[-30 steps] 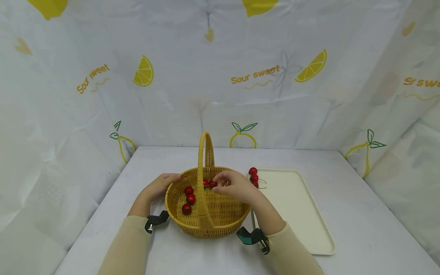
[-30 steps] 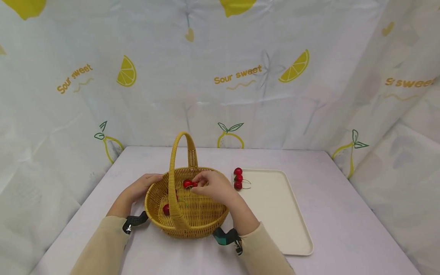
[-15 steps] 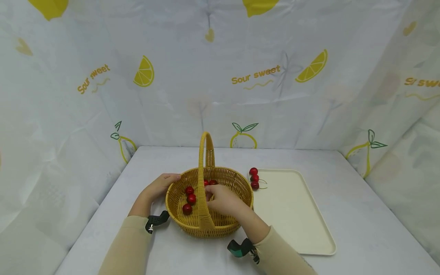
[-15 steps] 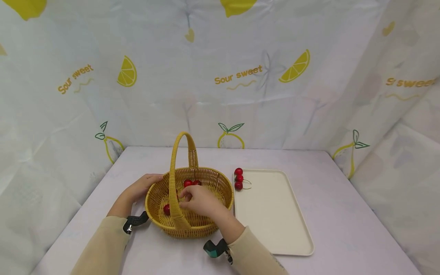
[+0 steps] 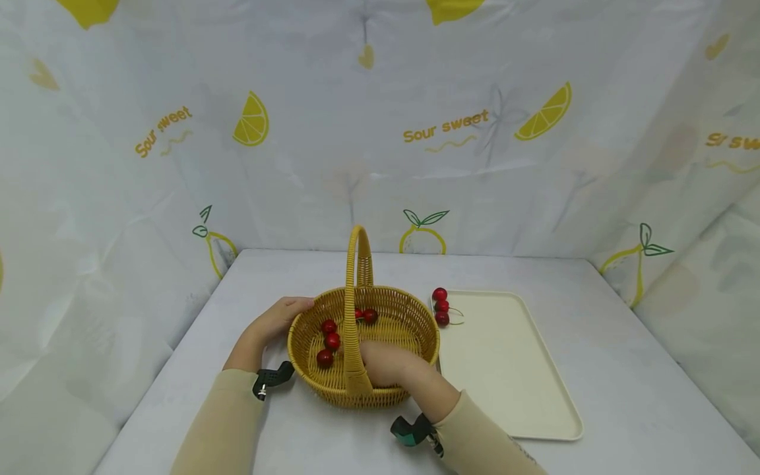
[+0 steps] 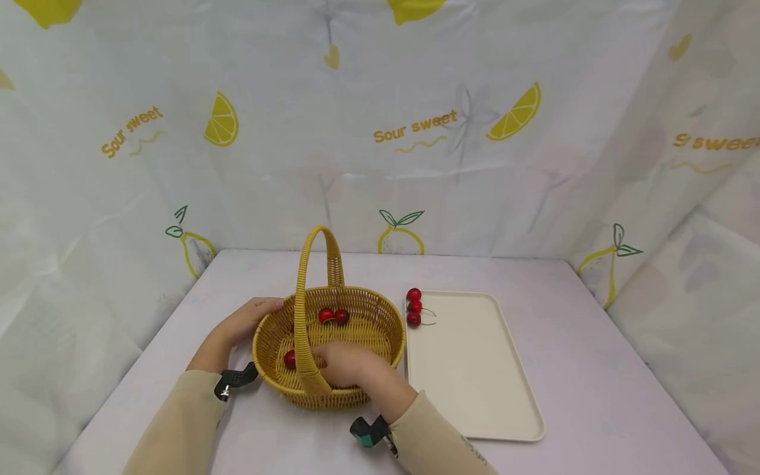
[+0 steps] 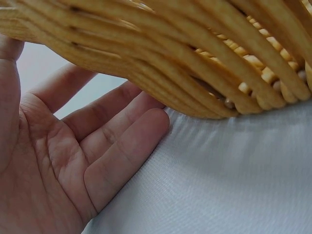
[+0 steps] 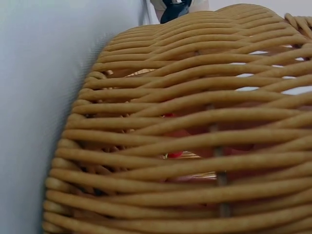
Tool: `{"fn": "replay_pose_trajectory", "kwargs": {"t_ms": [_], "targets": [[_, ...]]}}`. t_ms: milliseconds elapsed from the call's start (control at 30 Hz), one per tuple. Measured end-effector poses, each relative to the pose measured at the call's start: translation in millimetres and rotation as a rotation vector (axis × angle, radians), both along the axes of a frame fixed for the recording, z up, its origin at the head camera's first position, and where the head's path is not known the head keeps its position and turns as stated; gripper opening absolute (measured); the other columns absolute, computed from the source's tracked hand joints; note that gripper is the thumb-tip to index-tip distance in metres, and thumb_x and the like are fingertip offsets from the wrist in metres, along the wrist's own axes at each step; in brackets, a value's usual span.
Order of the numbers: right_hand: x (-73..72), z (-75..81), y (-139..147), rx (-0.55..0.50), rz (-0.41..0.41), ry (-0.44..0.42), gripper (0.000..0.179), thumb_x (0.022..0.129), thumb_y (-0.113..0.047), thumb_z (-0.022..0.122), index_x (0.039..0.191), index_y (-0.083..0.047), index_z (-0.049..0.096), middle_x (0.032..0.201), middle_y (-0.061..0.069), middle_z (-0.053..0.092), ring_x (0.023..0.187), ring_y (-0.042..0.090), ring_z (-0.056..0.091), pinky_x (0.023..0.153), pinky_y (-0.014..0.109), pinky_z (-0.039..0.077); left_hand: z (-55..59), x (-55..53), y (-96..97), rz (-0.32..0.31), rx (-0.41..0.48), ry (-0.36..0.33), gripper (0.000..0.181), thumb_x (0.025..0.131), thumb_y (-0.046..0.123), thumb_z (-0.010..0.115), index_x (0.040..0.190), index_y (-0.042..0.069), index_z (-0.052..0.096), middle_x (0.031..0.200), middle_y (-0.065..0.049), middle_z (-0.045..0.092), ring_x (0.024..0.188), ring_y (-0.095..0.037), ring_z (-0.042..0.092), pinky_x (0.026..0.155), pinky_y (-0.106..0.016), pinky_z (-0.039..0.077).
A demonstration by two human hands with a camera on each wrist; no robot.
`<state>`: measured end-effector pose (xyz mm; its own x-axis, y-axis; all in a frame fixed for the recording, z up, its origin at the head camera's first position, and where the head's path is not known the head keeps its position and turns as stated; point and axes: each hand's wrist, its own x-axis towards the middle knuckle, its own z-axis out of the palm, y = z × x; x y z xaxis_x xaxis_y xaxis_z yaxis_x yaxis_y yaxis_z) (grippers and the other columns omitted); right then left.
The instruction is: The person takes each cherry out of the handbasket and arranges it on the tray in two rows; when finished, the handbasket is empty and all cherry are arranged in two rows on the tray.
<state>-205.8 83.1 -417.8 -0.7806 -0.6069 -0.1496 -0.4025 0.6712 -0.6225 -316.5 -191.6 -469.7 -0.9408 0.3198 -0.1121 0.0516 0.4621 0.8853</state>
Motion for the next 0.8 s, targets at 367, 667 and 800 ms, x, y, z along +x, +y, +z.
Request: {"fn": "replay_pose_trajectory", "kwargs": {"t_ms": [367, 667, 800], "targets": [[1.1, 1.1, -4.0, -0.014, 0.026, 0.011, 0.019, 0.097, -0.017, 0.069, 0.079, -0.017, 0.064, 0.071, -0.007, 0.054, 0.07, 0.008, 0.05, 0.072, 0.024, 0.046, 1.6, 1.0, -1.6, 0.0, 0.015, -0.005, 0.06, 0.102, 0.054, 0.053, 0.137, 0.007, 0.066, 0.134, -0.011, 0.066, 0.137, -0.034, 0.051, 0.118, -0.058, 0.027], [-0.9, 3.2, -2.5, 0.005, -0.028, 0.009, 0.004, 0.095, -0.018, 0.071, 0.093, -0.016, 0.069, 0.083, -0.007, 0.061, 0.079, 0.011, 0.055, 0.083, 0.03, 0.05, -2.8, 0.6, 0.7, -0.003, 0.01, 0.006, 0.063, 0.101, 0.056, 0.052, 0.136, 0.005, 0.066, 0.135, -0.012, 0.066, 0.137, -0.036, 0.05, 0.117, -0.06, 0.027], [0.2, 1.2, -1.7, 0.023, -0.061, 0.001, 0.006, 0.096, -0.016, 0.069, 0.091, -0.014, 0.069, 0.083, -0.004, 0.061, 0.079, 0.013, 0.054, 0.083, 0.032, 0.05, -5.0, 2.9, 3.6, -0.002, 0.003, -0.023, 0.063, 0.101, 0.057, 0.051, 0.137, 0.006, 0.066, 0.137, -0.011, 0.065, 0.139, -0.036, 0.047, 0.118, -0.06, 0.024]]}}
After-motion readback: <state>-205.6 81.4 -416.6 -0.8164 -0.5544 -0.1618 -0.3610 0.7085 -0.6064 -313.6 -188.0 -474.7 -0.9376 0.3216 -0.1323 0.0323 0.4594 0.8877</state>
